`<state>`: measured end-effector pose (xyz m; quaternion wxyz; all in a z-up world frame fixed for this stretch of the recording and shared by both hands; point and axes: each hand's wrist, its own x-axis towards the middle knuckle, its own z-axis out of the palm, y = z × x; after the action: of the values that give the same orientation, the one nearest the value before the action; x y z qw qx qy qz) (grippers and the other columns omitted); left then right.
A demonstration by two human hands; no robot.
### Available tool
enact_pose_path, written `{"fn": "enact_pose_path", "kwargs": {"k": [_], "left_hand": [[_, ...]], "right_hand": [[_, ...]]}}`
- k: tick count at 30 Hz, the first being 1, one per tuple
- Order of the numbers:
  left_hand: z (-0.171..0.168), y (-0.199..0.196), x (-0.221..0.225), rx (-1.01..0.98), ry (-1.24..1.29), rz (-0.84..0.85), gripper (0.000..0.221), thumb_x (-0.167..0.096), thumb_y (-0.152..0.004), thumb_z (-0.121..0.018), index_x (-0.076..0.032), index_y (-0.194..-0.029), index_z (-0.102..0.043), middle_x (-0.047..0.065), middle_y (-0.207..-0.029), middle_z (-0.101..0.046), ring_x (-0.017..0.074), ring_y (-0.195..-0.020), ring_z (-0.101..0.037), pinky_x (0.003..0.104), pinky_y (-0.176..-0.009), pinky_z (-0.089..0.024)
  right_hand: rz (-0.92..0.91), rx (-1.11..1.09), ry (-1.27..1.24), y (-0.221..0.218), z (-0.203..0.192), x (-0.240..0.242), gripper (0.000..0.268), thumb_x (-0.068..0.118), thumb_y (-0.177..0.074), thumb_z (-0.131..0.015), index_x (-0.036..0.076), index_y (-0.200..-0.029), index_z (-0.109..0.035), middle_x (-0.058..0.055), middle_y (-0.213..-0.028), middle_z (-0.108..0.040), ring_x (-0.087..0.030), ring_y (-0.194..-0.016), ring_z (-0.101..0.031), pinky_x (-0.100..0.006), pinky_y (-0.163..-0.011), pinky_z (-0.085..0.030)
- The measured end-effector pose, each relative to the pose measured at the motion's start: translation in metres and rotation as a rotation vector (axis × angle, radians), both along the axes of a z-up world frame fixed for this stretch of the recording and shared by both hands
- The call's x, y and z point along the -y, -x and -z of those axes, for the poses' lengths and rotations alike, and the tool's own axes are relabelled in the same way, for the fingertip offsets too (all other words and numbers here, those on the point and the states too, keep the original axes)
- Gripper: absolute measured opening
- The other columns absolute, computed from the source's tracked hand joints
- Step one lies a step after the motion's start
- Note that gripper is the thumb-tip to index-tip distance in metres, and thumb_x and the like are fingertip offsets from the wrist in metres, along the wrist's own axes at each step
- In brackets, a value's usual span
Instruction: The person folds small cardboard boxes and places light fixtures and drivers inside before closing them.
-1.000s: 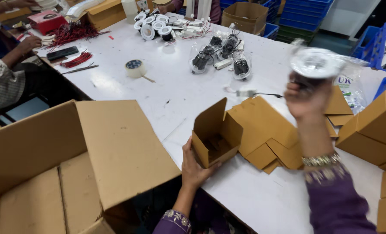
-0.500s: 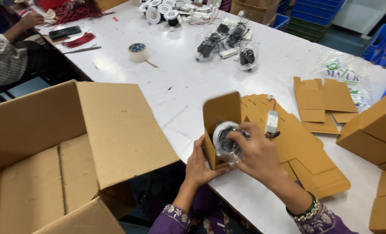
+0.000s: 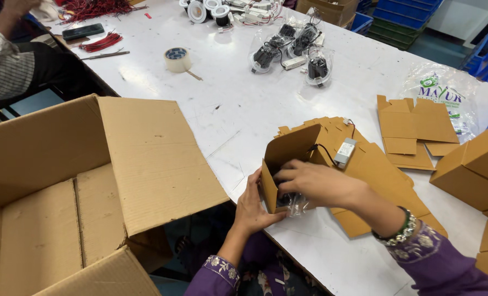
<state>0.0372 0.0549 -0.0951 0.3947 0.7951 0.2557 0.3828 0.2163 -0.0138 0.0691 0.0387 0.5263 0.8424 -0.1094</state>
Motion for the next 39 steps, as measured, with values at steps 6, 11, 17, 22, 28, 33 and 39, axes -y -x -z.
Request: {"fn": "enact_pose_path", "kwargs": {"k": [6,11,17,22,28,33,39], "left_hand": [[0.001,0.0,0.001,-0.031,-0.001,-0.026,0.127,-0.045,-0.054,-0.098,-0.018,-0.154,-0.025,0.014,-0.138,-0.061,0.0328,-0.12,-0.068,0.043,-0.1,-0.057],[-0.002,0.001,-0.002,-0.027,0.028,-0.023,0.127,-0.047,-0.054,-0.096,-0.018,-0.155,-0.025,0.013,-0.14,-0.06,0.0327,-0.122,-0.067,0.042,-0.101,-0.057],[0.001,0.0,0.001,-0.053,-0.019,-0.041,0.128,-0.047,-0.053,-0.098,-0.018,-0.153,-0.025,0.011,-0.138,-0.057,0.0316,-0.124,-0.064,0.042,-0.102,-0.056],[-0.002,-0.002,0.001,-0.054,0.022,-0.034,0.128,-0.047,-0.052,-0.097,-0.019,-0.154,-0.025,0.008,-0.141,-0.057,0.0297,-0.124,-0.065,0.042,-0.103,-0.055],[0.0,0.0,0.002,-0.048,-0.022,-0.048,0.129,-0.047,-0.052,-0.099,-0.018,-0.154,-0.025,0.01,-0.141,-0.057,0.032,-0.126,-0.063,0.043,-0.104,-0.054],[0.0,-0.002,0.002,-0.042,0.005,-0.043,0.127,-0.047,-0.052,-0.098,-0.019,-0.154,-0.026,0.01,-0.14,-0.059,0.0314,-0.125,-0.065,0.042,-0.105,-0.055],[0.002,-0.001,0.002,-0.03,-0.026,-0.045,0.128,-0.048,-0.054,-0.098,-0.019,-0.154,-0.024,0.013,-0.141,-0.059,0.0328,-0.127,-0.064,0.042,-0.106,-0.053]], "right_hand": [[0.107,-0.003,0.103,0.007,0.014,-0.012,0.058,0.024,-0.072,-0.085,0.013,-0.125,-0.067,-0.001,-0.134,-0.059,-0.025,-0.129,-0.051,-0.038,-0.106,-0.045],[0.031,-0.256,-0.114,-0.006,-0.008,0.013,0.055,0.01,-0.075,-0.077,0.01,-0.129,-0.068,-0.009,-0.142,-0.059,-0.029,-0.128,-0.054,-0.039,-0.1,-0.048],[0.941,-0.693,-0.365,-0.069,-0.006,0.05,0.037,0.031,-0.107,-0.053,0.017,-0.14,-0.061,-0.011,-0.081,-0.079,-0.021,-0.07,-0.077,-0.03,-0.063,-0.059],[1.196,-0.329,-0.049,-0.107,0.063,0.029,0.053,0.056,-0.103,-0.041,0.037,-0.152,-0.047,-0.016,-0.087,-0.077,-0.028,-0.066,-0.074,-0.04,-0.08,-0.053],[0.948,-0.109,-0.111,-0.172,0.104,0.015,0.077,0.067,-0.079,-0.063,0.044,-0.151,-0.048,-0.024,-0.106,-0.066,-0.033,-0.091,-0.071,-0.045,-0.085,-0.057],[1.11,-0.263,-0.026,-0.174,0.103,0.005,0.071,0.073,-0.089,-0.048,0.043,-0.153,-0.043,-0.019,-0.107,-0.074,-0.037,-0.105,-0.071,-0.048,-0.097,-0.052],[1.238,-0.135,-0.142,-0.152,0.112,-0.017,0.058,0.065,-0.096,-0.049,0.023,-0.136,-0.055,-0.016,-0.099,-0.078,-0.036,-0.111,-0.068,-0.052,-0.094,-0.051]]}}
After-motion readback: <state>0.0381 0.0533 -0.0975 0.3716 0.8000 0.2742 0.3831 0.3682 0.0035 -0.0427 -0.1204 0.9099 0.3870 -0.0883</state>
